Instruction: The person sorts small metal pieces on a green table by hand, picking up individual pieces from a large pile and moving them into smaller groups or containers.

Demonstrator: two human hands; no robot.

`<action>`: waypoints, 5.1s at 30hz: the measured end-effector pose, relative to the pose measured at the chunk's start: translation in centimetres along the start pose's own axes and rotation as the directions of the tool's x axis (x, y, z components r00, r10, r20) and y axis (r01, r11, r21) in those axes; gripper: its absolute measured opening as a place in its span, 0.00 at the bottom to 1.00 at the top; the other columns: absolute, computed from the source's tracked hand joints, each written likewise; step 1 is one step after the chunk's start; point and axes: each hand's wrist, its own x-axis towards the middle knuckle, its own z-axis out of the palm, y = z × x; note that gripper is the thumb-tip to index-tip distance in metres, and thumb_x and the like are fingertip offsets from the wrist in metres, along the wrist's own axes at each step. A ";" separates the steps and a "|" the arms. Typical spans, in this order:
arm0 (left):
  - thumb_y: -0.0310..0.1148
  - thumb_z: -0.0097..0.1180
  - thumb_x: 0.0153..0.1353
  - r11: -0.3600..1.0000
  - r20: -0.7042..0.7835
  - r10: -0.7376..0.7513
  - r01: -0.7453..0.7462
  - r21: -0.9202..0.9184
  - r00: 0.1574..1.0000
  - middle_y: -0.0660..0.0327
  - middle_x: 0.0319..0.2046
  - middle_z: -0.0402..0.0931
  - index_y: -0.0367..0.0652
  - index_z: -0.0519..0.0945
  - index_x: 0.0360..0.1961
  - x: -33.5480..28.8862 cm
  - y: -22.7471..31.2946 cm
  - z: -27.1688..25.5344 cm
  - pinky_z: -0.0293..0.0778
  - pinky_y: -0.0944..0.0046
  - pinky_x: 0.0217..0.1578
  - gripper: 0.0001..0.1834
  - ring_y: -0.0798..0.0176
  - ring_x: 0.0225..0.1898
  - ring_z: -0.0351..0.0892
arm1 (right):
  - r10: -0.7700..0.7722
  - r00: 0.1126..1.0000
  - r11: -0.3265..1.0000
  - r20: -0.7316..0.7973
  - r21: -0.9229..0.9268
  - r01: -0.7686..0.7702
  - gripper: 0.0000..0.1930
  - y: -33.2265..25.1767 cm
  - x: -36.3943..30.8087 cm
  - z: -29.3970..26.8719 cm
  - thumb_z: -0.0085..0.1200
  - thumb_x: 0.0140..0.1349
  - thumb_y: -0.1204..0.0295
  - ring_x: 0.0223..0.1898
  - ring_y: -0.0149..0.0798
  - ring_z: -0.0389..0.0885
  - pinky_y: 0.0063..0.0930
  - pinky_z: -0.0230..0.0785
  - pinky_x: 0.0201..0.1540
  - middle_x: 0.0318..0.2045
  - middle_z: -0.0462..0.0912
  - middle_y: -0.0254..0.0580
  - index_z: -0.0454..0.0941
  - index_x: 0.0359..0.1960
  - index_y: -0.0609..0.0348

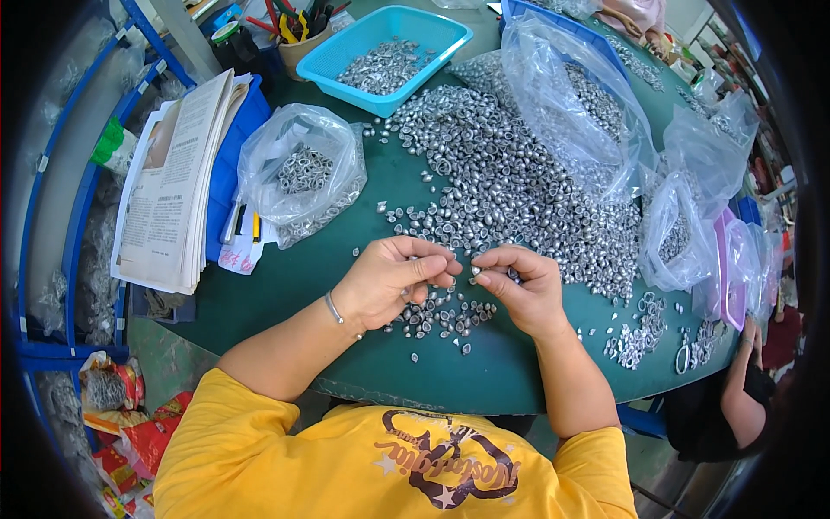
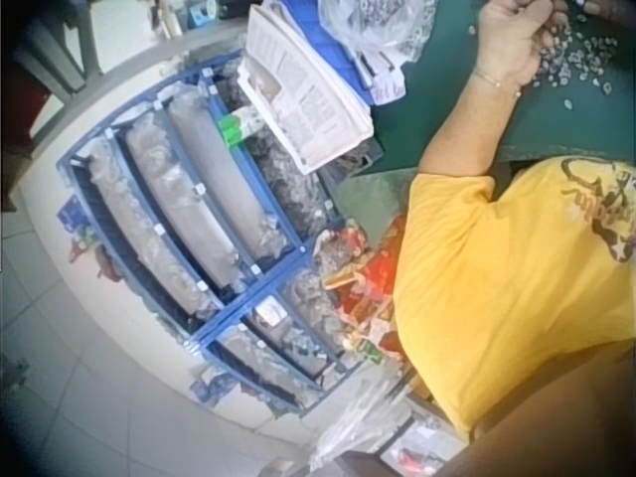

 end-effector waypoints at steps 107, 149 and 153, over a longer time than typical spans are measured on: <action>0.20 0.53 0.52 0.083 0.315 0.810 -0.628 0.774 0.495 0.54 0.36 0.74 0.36 0.75 0.36 -0.6 3.4 2.1 0.70 0.68 0.36 0.09 0.60 0.34 0.73 | 0.598 0.672 0.405 -0.437 0.888 0.218 0.06 -4.0 13.0 -9.5 0.42 0.60 0.68 0.18 0.31 0.71 0.22 0.60 0.14 0.19 0.73 0.35 0.69 0.28 0.54; 0.23 0.55 0.46 -0.247 0.612 0.338 -0.559 0.791 0.715 0.58 0.26 0.71 0.40 0.76 0.25 -1.2 -3.9 1.7 0.72 0.62 0.32 0.03 0.55 0.31 0.74 | 0.351 0.936 0.796 0.012 0.523 -0.305 0.03 -1.6 -4.9 -1.8 0.55 0.52 0.79 0.23 0.26 0.69 0.14 0.59 0.22 0.27 0.75 0.35 0.75 0.29 0.65; 0.22 0.58 0.44 -0.213 0.593 0.339 -0.554 0.804 0.730 0.58 0.26 0.71 0.40 0.76 0.25 -1.0 -3.4 1.6 0.73 0.63 0.30 0.06 0.57 0.29 0.75 | 0.126 0.992 0.849 -0.012 -0.516 -0.114 0.03 -1.1 -5.0 -0.2 0.58 0.51 0.75 0.18 0.33 0.72 0.23 0.64 0.21 0.20 0.74 0.36 0.78 0.27 0.59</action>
